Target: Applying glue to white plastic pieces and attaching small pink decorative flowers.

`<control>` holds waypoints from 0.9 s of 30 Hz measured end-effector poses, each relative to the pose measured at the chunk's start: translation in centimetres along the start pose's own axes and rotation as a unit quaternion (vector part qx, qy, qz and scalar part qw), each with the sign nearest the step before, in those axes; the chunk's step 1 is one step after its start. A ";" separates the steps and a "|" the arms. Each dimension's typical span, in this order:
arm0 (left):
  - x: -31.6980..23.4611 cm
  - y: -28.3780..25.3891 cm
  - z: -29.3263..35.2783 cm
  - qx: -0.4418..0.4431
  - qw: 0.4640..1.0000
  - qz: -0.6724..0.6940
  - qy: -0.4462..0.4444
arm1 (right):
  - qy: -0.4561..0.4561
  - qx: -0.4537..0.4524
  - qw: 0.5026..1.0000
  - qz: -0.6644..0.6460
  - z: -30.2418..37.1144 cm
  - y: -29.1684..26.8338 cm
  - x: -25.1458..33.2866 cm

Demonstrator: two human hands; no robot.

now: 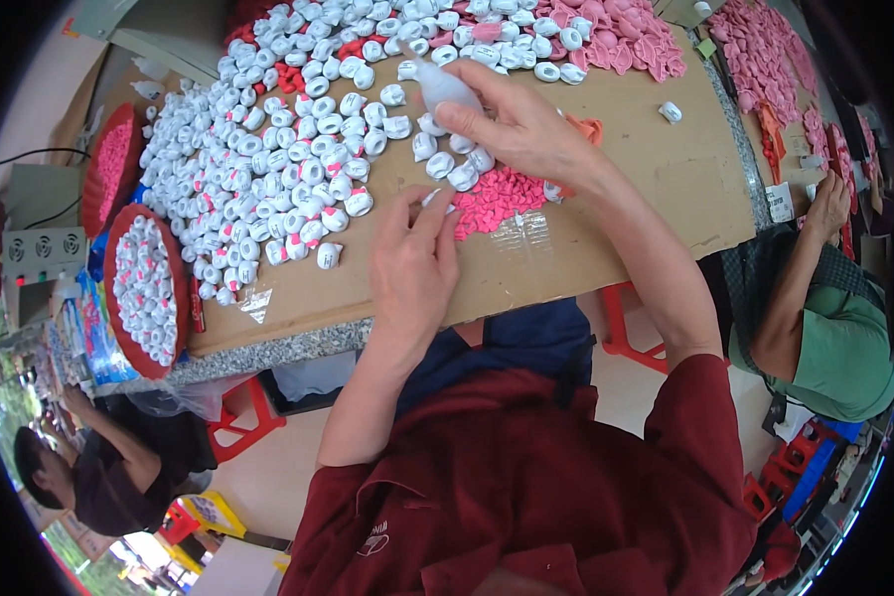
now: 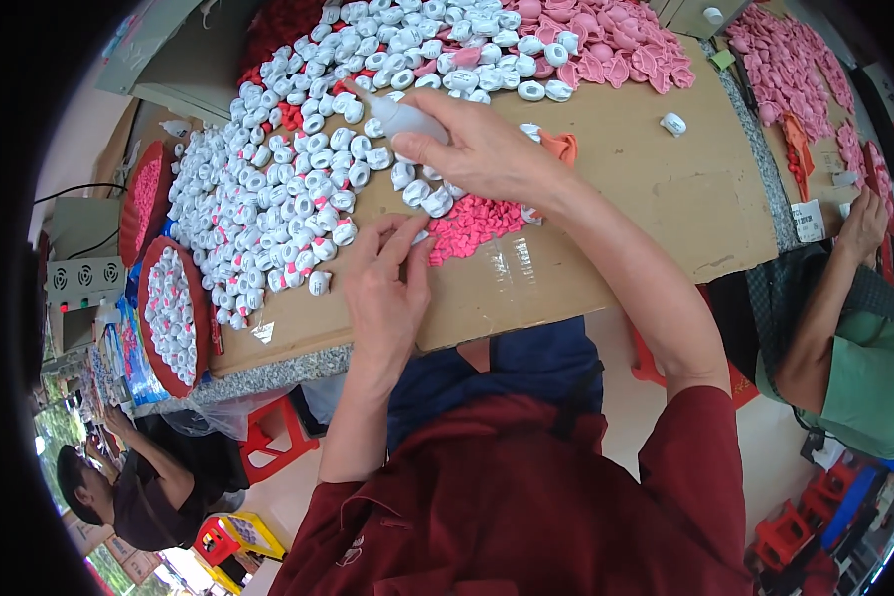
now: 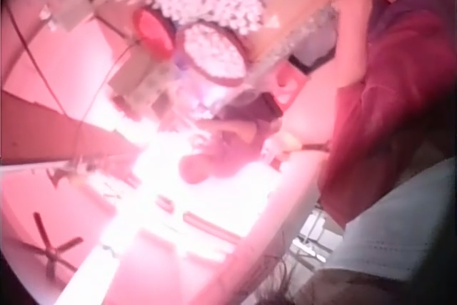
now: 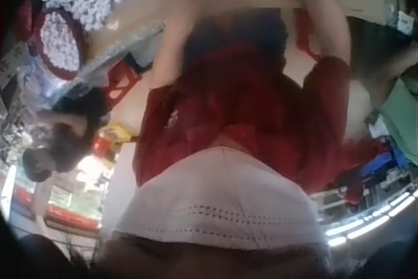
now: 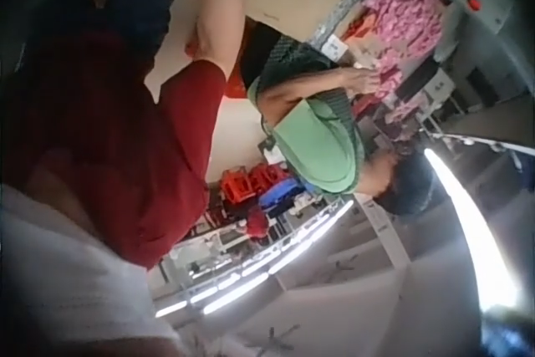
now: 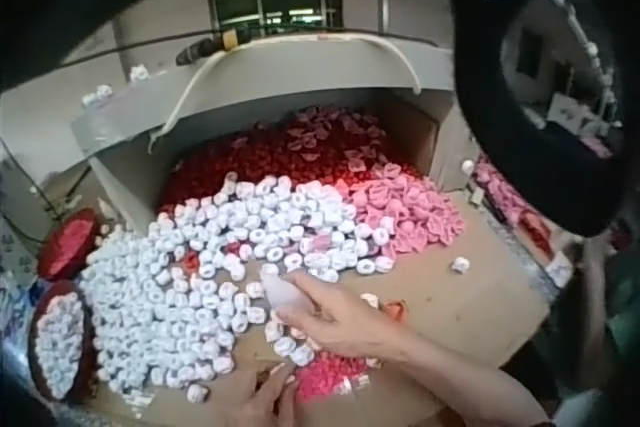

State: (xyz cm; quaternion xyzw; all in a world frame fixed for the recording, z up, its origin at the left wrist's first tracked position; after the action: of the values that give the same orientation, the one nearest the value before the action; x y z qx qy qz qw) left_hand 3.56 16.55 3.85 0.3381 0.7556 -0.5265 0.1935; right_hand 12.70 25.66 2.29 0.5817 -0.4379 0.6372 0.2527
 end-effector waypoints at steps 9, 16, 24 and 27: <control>-0.9 2.4 0.1 0.046 0.985 0.148 -0.075 | -0.048 -0.198 0.979 0.008 7.4 -4.4 4.1; 4.1 1.5 3.2 0.100 0.836 0.472 -0.263 | -0.016 -0.226 0.974 -0.004 14.9 0.4 2.7; 5.4 1.3 5.4 0.116 0.793 0.525 -0.287 | 0.023 -0.295 0.954 -0.037 16.6 1.7 2.1; 5.4 1.2 5.3 0.113 0.793 0.526 -0.285 | 0.032 -0.287 0.957 -0.038 16.4 1.9 2.0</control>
State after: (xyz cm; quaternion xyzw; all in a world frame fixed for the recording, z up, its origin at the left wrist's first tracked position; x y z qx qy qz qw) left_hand 0.29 13.52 -2.43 0.5375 0.3068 -0.4971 0.6082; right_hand 19.22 10.33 2.76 0.4803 -0.5713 0.4932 0.4468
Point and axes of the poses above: each hand's wrist, its own z-axis away from the middle knuckle, its own y-axis out of the palm, x = y × z, the point moved 10 cm from there along -z, towards the middle knuckle, and after that the axes turned 3 degrees about -y, right-handed, at the moved point
